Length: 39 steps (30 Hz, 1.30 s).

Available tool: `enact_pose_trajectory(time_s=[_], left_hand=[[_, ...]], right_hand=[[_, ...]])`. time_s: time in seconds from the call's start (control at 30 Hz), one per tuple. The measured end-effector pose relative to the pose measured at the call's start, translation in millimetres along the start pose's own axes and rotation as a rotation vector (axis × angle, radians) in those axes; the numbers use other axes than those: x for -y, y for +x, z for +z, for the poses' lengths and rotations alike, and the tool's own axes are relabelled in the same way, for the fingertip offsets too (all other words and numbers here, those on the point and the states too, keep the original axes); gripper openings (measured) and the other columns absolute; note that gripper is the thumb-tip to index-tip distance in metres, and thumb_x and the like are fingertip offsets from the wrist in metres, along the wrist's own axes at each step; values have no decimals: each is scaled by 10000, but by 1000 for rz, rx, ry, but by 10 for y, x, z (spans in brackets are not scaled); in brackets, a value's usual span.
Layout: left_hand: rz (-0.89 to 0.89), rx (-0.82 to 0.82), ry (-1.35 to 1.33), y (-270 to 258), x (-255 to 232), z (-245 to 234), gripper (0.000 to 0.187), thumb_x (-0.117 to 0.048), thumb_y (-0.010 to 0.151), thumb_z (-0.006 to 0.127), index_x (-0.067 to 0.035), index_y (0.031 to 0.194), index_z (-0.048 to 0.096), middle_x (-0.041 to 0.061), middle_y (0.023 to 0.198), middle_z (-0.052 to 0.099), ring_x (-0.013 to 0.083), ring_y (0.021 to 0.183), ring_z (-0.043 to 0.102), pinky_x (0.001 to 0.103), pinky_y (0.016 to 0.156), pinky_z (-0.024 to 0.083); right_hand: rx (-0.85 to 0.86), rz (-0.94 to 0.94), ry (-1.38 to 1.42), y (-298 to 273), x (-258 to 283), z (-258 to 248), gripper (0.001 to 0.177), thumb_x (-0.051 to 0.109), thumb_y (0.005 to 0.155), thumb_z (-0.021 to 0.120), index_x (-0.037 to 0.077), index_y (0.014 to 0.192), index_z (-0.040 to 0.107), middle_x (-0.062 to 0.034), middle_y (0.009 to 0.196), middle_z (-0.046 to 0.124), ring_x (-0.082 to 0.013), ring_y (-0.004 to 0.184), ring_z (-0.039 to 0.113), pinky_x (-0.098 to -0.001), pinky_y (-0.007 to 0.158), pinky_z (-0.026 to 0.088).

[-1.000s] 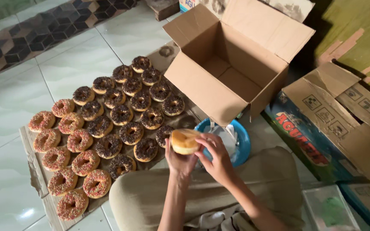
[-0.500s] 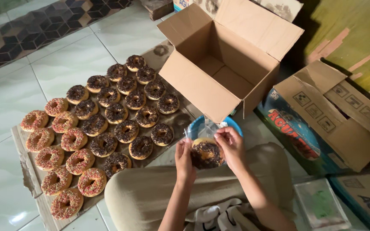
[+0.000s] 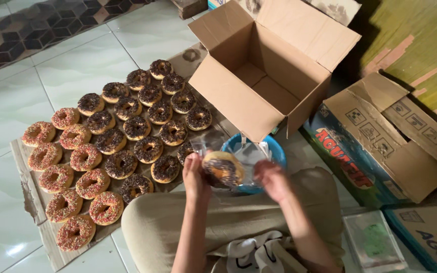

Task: The person sits on the floor and individually places donuts into clear plastic bags, then puts the packaged donuts into a cardboard box. The donuts are arranged on a large tray nearby.

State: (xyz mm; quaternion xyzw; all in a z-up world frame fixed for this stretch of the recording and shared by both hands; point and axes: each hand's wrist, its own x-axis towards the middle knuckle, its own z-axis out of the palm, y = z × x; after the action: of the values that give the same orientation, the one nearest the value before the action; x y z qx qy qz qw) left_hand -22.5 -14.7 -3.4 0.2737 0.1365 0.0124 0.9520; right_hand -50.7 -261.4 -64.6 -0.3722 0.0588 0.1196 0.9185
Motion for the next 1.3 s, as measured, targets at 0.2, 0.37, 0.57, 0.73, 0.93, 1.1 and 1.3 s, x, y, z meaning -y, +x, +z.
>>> enact_pose_trajectory(time_s=[0.2, 0.37, 0.57, 0.73, 0.93, 1.1, 1.3], left_hand=[[119, 3, 58, 145, -100, -55, 139, -181, 1098, 592, -69, 1022, 561, 11, 878, 603, 125, 792, 590, 307, 730, 517], [111, -40, 75, 200, 83, -198, 106, -176, 1037, 586, -78, 998, 589, 13, 877, 626, 124, 805, 597, 297, 746, 518], [197, 1, 299, 171, 255, -171, 134, -184, 1045, 608, -72, 972, 595, 16, 908, 641, 105, 841, 592, 265, 783, 500], [103, -13, 293, 106, 334, -20, 150, -212, 1041, 594, -75, 982, 609, 16, 904, 648, 99, 831, 584, 263, 760, 487], [67, 98, 216, -42, 371, 130, 185, -238, 1051, 604, -69, 978, 616, 53, 931, 689, 140, 855, 629, 289, 788, 516], [-51, 126, 135, -41, 316, 186, 103, -206, 1005, 614, -111, 965, 626, 24, 928, 694, 137, 894, 660, 321, 815, 549], [-94, 260, 95, -22, 267, 191, 104, -173, 1059, 649, -87, 1001, 659, 10, 949, 677, 108, 863, 606, 290, 780, 508]], right_hand=[[116, -648, -1637, -314, -587, 379, 97, 132, 843, 767, 51, 862, 818, -366, 1182, 668, -420, 1061, 645, -504, 916, 523], [-285, -441, -955, -285, -156, 540, 279, 151, 1039, 636, -38, 849, 713, -145, 760, 694, -198, 683, 643, -323, 621, 501], [-118, -613, -824, -70, 432, 926, 119, 93, 990, 705, -13, 1033, 675, -28, 921, 672, -70, 798, 620, -231, 708, 497], [-151, -451, -849, 5, 551, 1125, 113, 57, 922, 727, 19, 1026, 704, 4, 919, 706, -32, 774, 610, -207, 704, 497], [-167, -610, -624, 72, 413, 1030, 65, -3, 979, 660, 38, 995, 613, 11, 899, 633, -47, 806, 576, -205, 729, 478], [100, -644, -864, 30, 602, 813, 108, -68, 951, 567, 11, 922, 636, -19, 1078, 585, -92, 949, 592, -232, 787, 512], [126, -267, -713, -78, 979, 634, 165, -9, 988, 562, 1, 1031, 721, -54, 1009, 663, -120, 854, 605, -251, 728, 453]])
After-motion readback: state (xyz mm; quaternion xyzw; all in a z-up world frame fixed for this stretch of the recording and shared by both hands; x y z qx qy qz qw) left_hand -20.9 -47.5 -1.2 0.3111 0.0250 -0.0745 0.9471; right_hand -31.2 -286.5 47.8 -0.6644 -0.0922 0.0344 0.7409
